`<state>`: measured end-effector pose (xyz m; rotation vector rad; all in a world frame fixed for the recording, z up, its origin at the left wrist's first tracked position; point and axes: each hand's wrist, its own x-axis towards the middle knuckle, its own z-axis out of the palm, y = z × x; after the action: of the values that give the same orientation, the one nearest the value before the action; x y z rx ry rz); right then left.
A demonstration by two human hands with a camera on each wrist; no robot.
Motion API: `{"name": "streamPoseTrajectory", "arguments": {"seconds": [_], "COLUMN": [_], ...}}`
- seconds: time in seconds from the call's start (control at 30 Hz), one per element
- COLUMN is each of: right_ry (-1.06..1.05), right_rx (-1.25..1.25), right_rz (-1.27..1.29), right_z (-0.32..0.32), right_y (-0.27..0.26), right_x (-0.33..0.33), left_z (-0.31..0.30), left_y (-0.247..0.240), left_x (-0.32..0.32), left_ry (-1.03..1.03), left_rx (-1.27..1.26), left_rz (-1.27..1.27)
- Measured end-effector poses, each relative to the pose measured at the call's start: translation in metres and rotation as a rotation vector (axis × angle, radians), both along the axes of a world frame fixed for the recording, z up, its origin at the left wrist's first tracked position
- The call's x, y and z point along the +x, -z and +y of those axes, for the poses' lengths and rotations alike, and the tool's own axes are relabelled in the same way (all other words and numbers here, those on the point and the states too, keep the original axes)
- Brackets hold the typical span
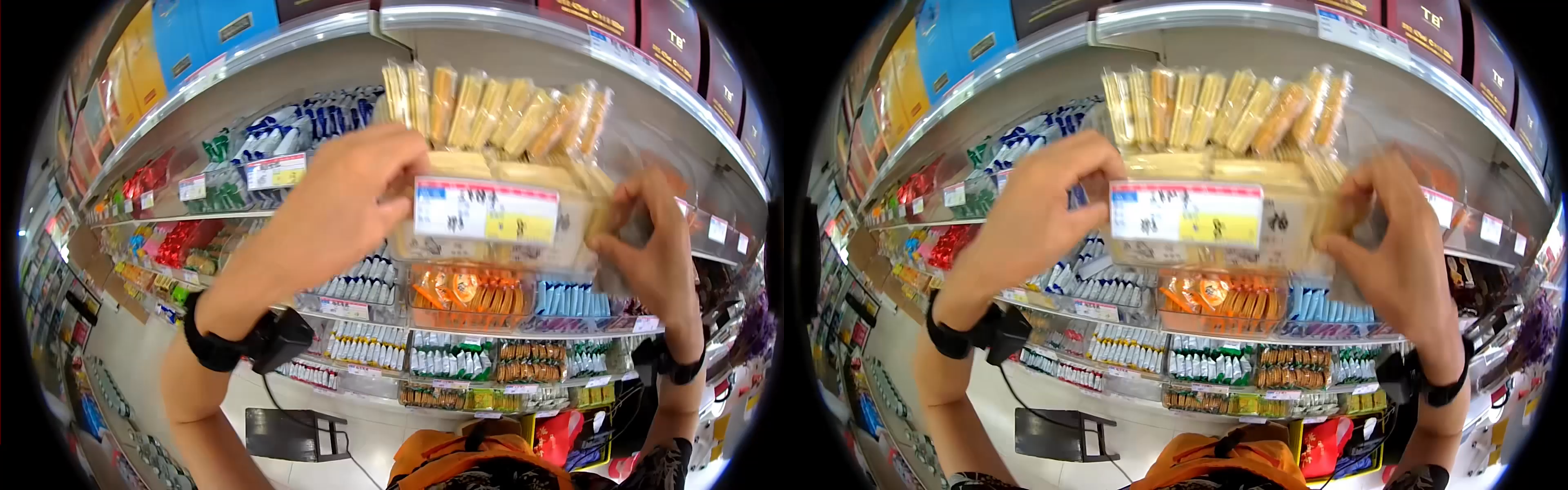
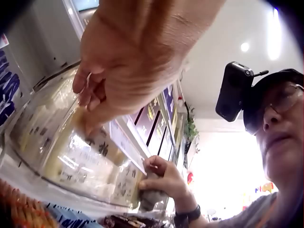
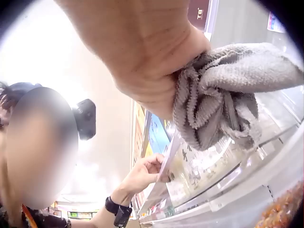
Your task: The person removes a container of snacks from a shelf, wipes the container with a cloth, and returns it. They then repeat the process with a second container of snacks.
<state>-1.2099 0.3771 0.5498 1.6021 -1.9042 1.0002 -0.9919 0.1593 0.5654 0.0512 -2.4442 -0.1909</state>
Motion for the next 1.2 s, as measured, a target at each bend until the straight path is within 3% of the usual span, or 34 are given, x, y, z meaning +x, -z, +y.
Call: {"name": "streamPoseTrajectory", "arguments": {"seconds": [0.2,0.3,0.33,0.43,0.47,0.57,0.7,0.73,0.8,0.87,0.93,1.1,1.2], "right_ry": [0.016,0.044,0.053,0.076,0.084,0.073,0.037,0.017,0.003,0.002,-0.034,-0.059,-0.077], "right_rx": [-0.086,-0.052,-0.051,-0.057,-0.06,-0.051,-0.045,-0.048,-0.066,-0.073,-0.052,-0.04,-0.072], "right_rz": [0.012,-0.017,-0.041,-0.026,-0.003,0.042,0.13,0.155,0.139,0.134,0.149,0.13,0.15], "right_z": [0.027,0.039,0.041,0.042,0.043,0.047,0.057,0.059,0.064,0.069,0.071,0.078,0.078], "right_y": [0.013,0.016,0.018,0.021,0.022,0.03,0.042,0.043,0.048,0.048,0.051,0.066,0.079], "right_x": [0.03,0.036,0.037,0.042,0.043,0.054,0.055,0.058,0.06,0.059,0.057,0.054,0.051], "left_z": [0.033,0.033,0.023,0.003,-0.002,0.015,0.015,0.022,-0.003,-0.009,0.009,0.016,0.049], "left_y": [0.012,0.033,0.056,0.086,0.088,0.074,0.058,0.051,0.05,0.042,0.015,-0.001,-0.006], "left_x": [0.033,0.044,0.037,0.047,0.043,0.037,0.035,0.032,0.033,0.038,0.046,0.035,0.037], "left_ry": [-0.026,0.131,0.322,0.38,0.457,0.51,0.427,0.334,0.532,0.528,0.332,-0.032,-0.082], "left_rx": [-0.016,0.132,0.392,1.352,1.568,1.649,1.542,1.603,1.648,1.604,1.471,1.216,1.125], "left_rz": [0.04,0.444,0.688,0.636,0.469,0.11,0.01,0.107,-0.003,-0.081,-0.129,-0.351,-0.307]}}
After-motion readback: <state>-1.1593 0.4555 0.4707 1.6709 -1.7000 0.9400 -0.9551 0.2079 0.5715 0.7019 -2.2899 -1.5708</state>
